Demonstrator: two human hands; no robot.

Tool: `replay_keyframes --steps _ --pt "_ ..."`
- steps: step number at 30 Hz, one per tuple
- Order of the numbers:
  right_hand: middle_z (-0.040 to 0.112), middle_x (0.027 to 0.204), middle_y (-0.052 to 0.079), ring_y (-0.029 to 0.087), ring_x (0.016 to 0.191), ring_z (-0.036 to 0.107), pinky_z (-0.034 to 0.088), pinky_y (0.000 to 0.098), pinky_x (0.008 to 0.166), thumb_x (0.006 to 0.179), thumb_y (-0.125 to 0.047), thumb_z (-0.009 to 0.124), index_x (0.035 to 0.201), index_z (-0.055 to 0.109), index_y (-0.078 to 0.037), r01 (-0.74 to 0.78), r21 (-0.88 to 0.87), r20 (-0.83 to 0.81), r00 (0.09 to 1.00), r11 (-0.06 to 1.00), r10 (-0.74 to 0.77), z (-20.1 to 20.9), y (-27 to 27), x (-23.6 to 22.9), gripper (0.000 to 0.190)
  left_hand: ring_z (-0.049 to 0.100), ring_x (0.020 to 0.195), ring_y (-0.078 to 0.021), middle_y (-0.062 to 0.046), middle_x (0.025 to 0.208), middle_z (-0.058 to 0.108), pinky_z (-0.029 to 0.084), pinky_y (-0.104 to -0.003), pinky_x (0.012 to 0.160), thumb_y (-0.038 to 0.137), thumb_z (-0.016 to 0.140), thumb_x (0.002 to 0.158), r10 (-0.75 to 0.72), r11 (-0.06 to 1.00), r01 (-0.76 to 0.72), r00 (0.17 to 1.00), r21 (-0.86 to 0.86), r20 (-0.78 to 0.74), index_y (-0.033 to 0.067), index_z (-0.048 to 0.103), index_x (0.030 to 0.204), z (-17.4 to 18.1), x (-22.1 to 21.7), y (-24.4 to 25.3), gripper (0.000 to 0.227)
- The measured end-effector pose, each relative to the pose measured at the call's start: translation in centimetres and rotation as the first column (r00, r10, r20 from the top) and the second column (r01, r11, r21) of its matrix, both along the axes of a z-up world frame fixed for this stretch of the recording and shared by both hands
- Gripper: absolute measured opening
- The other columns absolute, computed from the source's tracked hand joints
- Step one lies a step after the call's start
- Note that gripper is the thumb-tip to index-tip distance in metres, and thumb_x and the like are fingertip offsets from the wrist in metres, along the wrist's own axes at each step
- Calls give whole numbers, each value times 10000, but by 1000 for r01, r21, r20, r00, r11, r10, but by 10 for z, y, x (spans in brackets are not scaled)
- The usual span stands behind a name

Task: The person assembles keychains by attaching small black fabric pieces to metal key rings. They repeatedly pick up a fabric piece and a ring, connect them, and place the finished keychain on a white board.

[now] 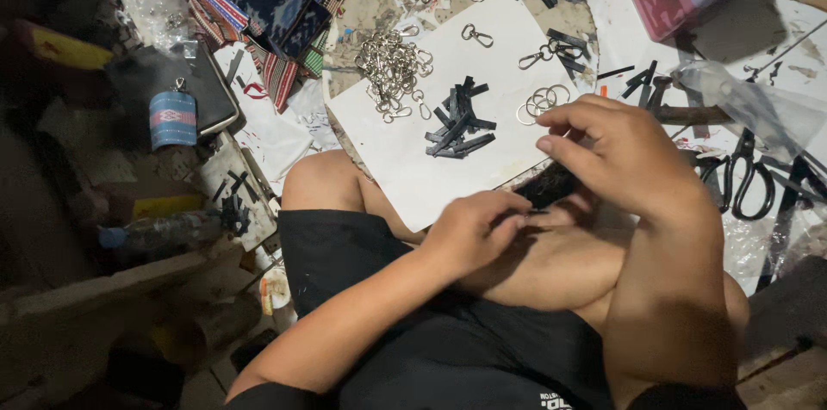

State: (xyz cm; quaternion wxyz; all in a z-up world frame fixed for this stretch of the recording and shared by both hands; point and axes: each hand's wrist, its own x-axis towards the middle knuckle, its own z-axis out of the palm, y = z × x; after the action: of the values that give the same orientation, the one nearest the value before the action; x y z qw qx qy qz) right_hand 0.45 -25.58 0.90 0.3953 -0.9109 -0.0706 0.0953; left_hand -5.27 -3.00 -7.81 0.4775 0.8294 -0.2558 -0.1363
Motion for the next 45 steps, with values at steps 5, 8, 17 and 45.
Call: replay_keyframes --steps 5,8,17,45 --pt "763 1097 55 187 988 700 505 337 869 936 -206 705 1151 774 -118 44 35 -5 999 998 -44 -2 -2 2 242 617 1327 -274 -109 1359 680 531 -433 999 239 629 957 -90 989 81 994 122 69 141 665 1290 4 2 -1 349" --pt "766 1044 65 200 967 698 501 350 833 955 -177 707 1063 778 -79 59 37 53 997 998 -61 -4 -2 3 161 671 1192 -236 -52 1247 715 548 -378 921 278 627 976 -27 996 18 995 93 97 173 682 1245 14 12 6 294" --pt "751 1139 97 272 1059 688 493 405 911 967 -191 680 1168 757 -78 51 -51 111 993 997 -45 -35 -4 12 243 716 923 -169 -31 1128 753 575 -321 762 293 700 943 468 873 -473 881 123 64 142 727 1165 20 74 78 270" --pt "573 770 16 234 741 591 438 381 701 889 -236 737 843 744 -181 -34 -296 620 754 955 219 -110 78 23 72 711 963 -392 -150 1002 737 567 -500 882 42 675 838 311 948 -317 921 -12 234 69 660 1306 -17 77 73 469"
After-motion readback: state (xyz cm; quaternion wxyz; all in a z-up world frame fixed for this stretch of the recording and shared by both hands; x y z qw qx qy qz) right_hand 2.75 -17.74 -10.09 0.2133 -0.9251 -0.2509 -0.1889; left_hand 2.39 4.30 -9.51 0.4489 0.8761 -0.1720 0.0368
